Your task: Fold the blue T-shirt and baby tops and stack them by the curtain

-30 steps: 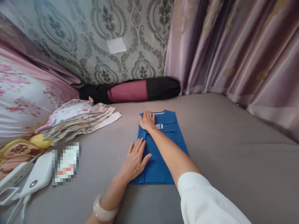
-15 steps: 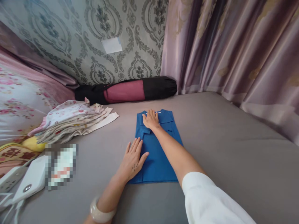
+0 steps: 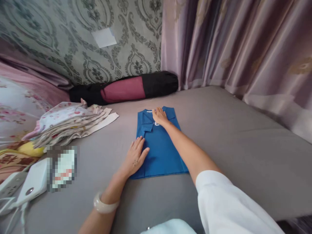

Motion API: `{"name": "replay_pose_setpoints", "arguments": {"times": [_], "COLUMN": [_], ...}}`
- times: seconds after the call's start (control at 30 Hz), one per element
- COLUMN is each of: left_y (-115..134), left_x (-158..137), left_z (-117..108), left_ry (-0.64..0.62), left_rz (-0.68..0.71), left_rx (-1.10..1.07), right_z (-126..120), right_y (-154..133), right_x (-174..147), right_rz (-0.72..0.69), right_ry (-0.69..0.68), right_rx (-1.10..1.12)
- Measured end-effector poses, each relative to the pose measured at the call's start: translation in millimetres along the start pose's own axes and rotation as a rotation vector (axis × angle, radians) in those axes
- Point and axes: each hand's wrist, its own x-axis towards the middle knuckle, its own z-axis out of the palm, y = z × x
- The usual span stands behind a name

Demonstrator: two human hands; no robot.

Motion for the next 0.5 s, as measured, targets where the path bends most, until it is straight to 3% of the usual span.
{"name": "replay_pose_setpoints", "arguments": {"times": [0.1,0.2,0.37,0.5], "left_y": [-2,5,22,24], "left_x": [1,1,0,1], "left_z": [-5,-2,11,19], "left_ry": [0.029,-0.002,-0.039,-0.008], "left_rz": [-0.087,-0.099,-0.062,-0.05], "left_rx": [-0.014,0.008,0.119,0.162], "right_z": [-28,-37,-19,-8], "right_y": [30,61,78,73], "right_x": [-19,-62,-125,-132], "right_rz": [-0.014,-0.033,-0.086,-0.116], "right_ry": [0.053,0.013,0.022,0.081], "right_rx": [0.011,-0.091,-0.301,-0.391]}}
